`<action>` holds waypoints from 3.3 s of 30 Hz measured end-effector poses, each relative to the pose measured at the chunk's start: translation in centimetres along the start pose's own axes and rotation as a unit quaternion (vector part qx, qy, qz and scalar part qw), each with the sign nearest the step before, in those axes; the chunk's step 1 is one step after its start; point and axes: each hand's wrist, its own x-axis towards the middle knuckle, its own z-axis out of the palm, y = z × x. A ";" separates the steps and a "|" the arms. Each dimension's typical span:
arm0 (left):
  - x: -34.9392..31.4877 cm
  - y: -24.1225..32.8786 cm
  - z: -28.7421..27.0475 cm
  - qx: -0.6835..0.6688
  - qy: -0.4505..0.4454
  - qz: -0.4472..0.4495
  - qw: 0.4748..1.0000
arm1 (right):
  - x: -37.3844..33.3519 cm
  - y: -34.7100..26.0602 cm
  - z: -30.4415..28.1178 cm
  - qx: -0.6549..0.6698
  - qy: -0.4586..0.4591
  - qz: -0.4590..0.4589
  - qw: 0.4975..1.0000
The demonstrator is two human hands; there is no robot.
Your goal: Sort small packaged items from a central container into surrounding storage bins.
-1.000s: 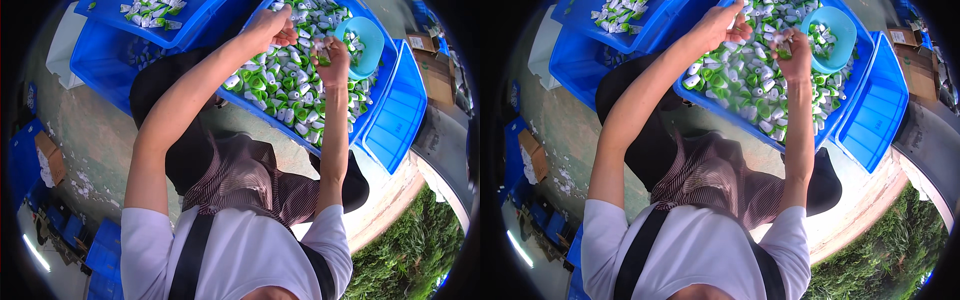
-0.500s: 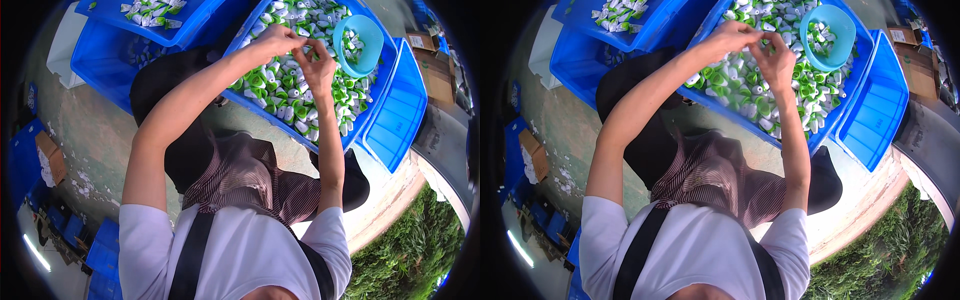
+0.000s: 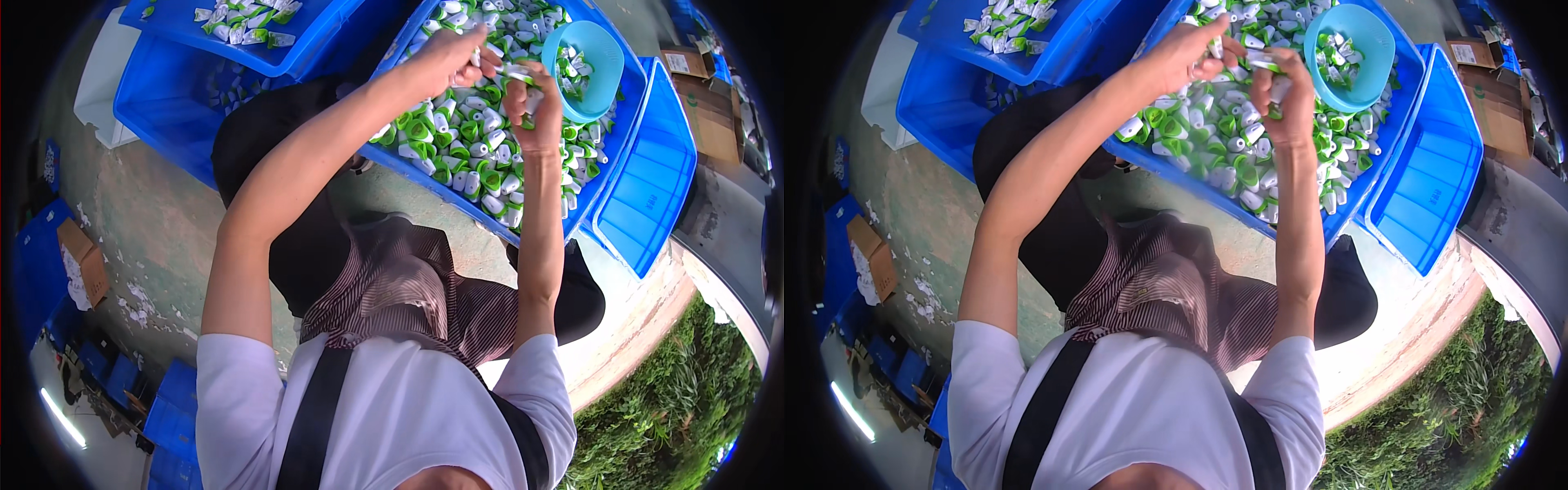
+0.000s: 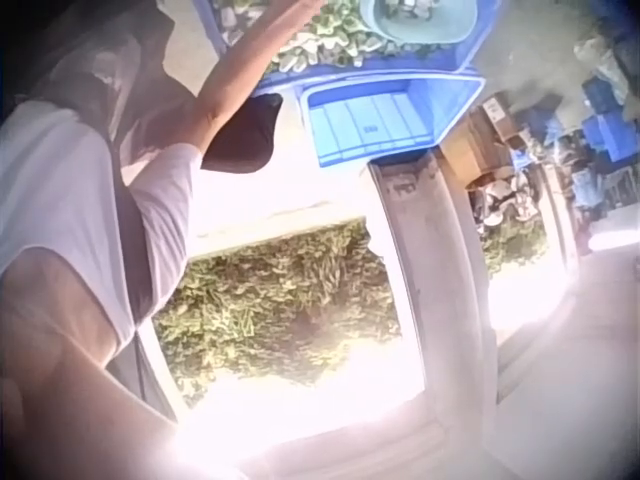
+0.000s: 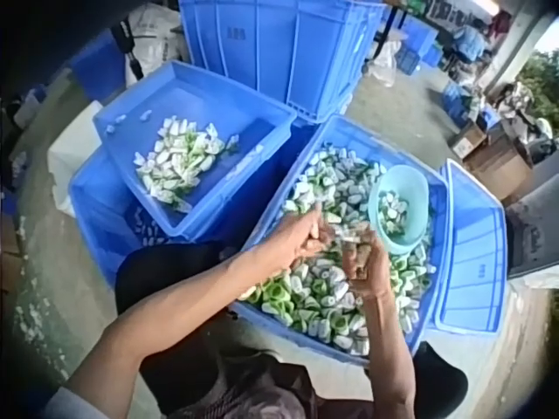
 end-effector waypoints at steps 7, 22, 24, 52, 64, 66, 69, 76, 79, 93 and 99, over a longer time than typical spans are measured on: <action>0.6 0.7 0.1 -0.026 0.080 -0.038 0.996 | 2.2 0.5 -5.4 -0.676 0.152 0.028 0.720; 1.1 -2.6 0.1 0.134 0.044 0.031 0.990 | 0.8 1.1 0.9 -0.593 0.070 -0.179 0.782; 1.1 -2.0 0.1 0.050 0.004 0.055 0.997 | 1.1 0.7 0.7 -0.565 0.072 -0.195 0.798; -2.5 13.2 -13.5 -0.680 0.053 0.052 0.729 | 1.5 2.5 -3.0 -0.861 0.123 -0.163 0.466; 0.5 0.4 0.8 -0.070 -0.017 0.014 0.997 | -0.5 1.0 2.8 -0.488 0.112 -0.284 0.818; 0.3 0.4 1.2 -0.059 -0.013 0.054 0.997 | -0.8 0.5 4.5 -0.271 0.155 -0.196 0.930; 0.4 0.2 1.5 0.016 0.001 0.196 0.981 | -0.4 0.4 5.0 -0.207 0.143 -0.090 0.964; -0.7 0.8 2.2 0.220 0.029 0.164 0.961 | -0.6 0.9 4.1 -0.438 0.172 -0.221 0.854; 0.6 -0.7 1.4 -0.040 0.019 0.064 0.997 | -1.2 0.3 2.4 -0.122 0.131 -0.048 0.983; 1.9 -2.4 1.6 0.155 -0.023 0.026 0.987 | -5.3 3.0 -4.9 -0.729 0.005 0.085 0.679; -1.5 -2.3 2.5 0.352 -0.139 0.117 0.918 | -4.7 -0.6 -4.0 -0.066 0.102 0.207 0.971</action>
